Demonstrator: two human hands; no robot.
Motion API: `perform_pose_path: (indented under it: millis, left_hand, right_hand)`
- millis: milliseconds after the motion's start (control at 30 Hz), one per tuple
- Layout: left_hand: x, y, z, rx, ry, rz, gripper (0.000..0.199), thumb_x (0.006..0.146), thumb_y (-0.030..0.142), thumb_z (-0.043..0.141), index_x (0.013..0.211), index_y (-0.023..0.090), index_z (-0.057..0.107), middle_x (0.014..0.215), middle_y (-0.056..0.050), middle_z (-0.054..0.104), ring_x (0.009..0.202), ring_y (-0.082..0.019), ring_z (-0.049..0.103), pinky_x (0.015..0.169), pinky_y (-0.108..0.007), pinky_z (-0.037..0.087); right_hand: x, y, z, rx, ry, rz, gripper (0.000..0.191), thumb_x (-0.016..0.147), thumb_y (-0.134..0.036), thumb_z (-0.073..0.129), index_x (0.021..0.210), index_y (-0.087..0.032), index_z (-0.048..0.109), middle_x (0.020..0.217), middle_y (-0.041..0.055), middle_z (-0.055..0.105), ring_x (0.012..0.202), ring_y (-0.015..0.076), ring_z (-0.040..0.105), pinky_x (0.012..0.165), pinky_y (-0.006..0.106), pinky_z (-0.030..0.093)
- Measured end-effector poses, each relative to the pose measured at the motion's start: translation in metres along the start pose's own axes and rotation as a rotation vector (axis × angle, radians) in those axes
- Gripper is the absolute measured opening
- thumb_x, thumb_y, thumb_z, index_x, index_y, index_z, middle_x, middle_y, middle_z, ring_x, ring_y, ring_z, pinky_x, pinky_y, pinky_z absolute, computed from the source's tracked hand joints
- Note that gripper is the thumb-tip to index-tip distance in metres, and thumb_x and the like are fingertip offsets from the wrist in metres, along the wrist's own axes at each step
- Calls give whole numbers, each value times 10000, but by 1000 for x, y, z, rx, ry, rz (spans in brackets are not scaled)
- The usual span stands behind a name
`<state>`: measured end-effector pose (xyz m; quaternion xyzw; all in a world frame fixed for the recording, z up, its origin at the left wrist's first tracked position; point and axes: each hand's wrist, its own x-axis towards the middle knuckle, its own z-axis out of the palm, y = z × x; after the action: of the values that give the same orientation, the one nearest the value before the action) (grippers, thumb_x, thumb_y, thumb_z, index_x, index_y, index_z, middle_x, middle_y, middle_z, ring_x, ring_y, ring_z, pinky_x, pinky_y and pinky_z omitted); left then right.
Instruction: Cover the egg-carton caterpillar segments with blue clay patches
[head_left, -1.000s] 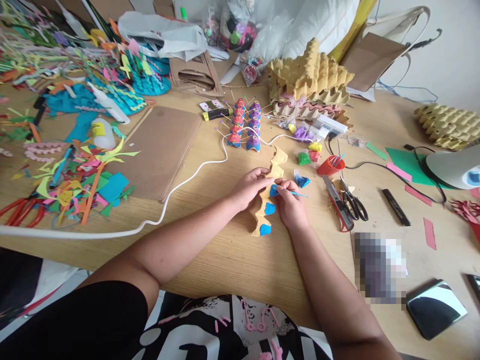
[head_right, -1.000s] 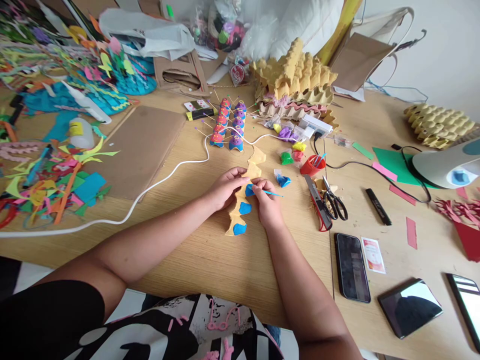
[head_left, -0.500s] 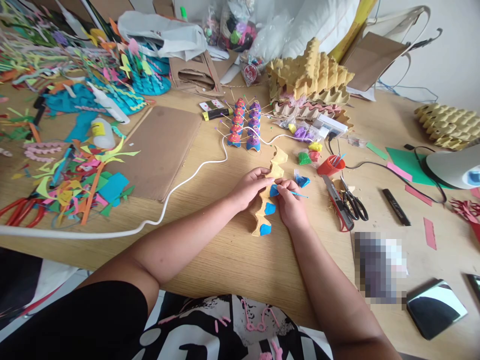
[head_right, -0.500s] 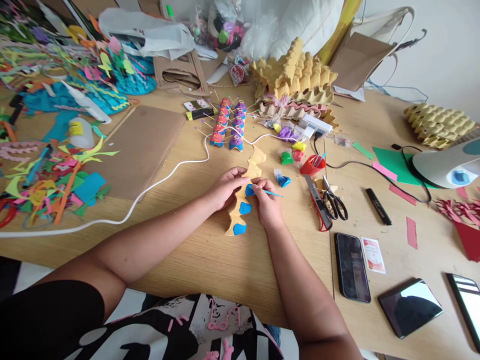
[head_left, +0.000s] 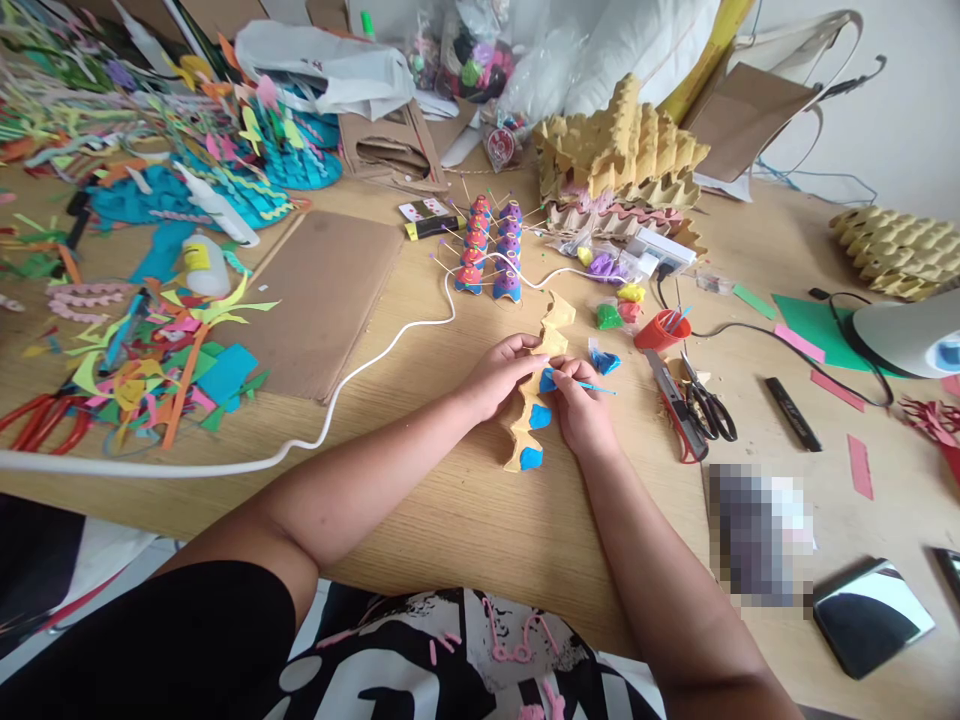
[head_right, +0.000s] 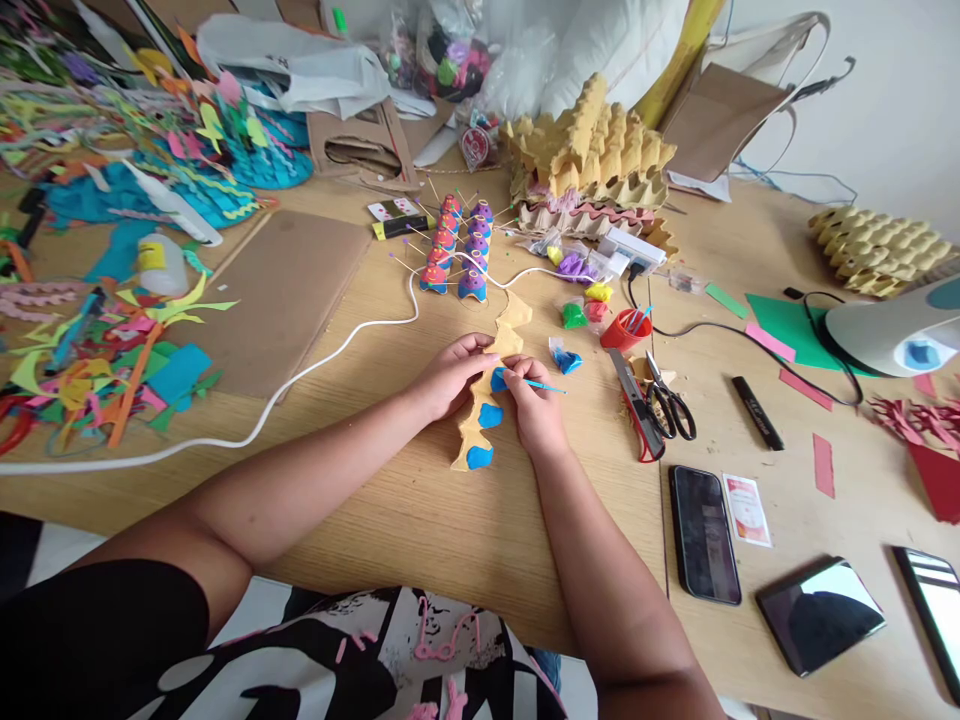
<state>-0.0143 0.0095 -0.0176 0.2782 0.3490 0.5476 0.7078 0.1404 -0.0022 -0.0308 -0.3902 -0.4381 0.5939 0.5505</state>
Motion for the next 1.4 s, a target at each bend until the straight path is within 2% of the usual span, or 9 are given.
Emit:
perform_pose_path:
  millis: [233, 500, 733, 967, 1200, 1400]
  left_hand:
    - [0, 0, 0, 5, 5, -8, 428, 723, 277, 986, 1026, 196, 694, 810, 41, 751, 711, -112, 672, 789, -287, 512]
    - [0, 0, 0, -3, 7, 1, 458, 688, 287, 997, 1021, 185, 699, 821, 31, 758, 723, -118, 685, 789, -290, 513]
    - [0, 1, 1, -6, 9, -3, 481, 664, 309, 1013, 1009, 186, 701, 856, 12, 788, 768, -135, 710, 815, -301, 520]
    - [1, 0, 2, 8, 26, 3, 541, 602, 359, 1044, 995, 194, 709, 799, 42, 779, 691, -106, 664, 743, -277, 489]
    - [1, -1, 1, 21, 31, -1, 448, 680, 303, 1009, 999, 199, 713, 769, 46, 730, 680, -107, 631, 726, -275, 462]
    - [1, -2, 1, 27, 23, 4, 469, 659, 325, 1009, 1004, 198, 717, 756, 51, 715, 662, -100, 605, 704, -269, 445]
  right_hand:
    - [0, -3, 0, 59, -2, 44, 386, 757, -401, 962, 731, -254, 606, 1043, 8, 679, 987, 193, 618, 935, 354, 525]
    - [-1, -1, 1, -4, -1, 5, 426, 805, -436, 963, 754, -262, 578, 1033, 9, 697, 993, 206, 627, 917, 365, 543]
    - [-1, -4, 2, 55, -4, 39, 466, 742, -475, 1026, 767, -260, 613, 1034, -6, 708, 952, 179, 629, 909, 338, 533]
    - [-1, -2, 5, 117, 67, 36, 522, 718, -602, 1047, 806, -268, 656, 888, -39, 698, 835, 157, 583, 829, 306, 507]
    - [0, 0, 5, 74, 46, 14, 495, 775, -590, 999, 838, -279, 620, 910, -29, 697, 856, 175, 601, 841, 341, 536]
    - [1, 2, 4, 68, 67, 8, 498, 778, -556, 1010, 848, -275, 604, 854, -53, 661, 809, 152, 576, 816, 316, 521]
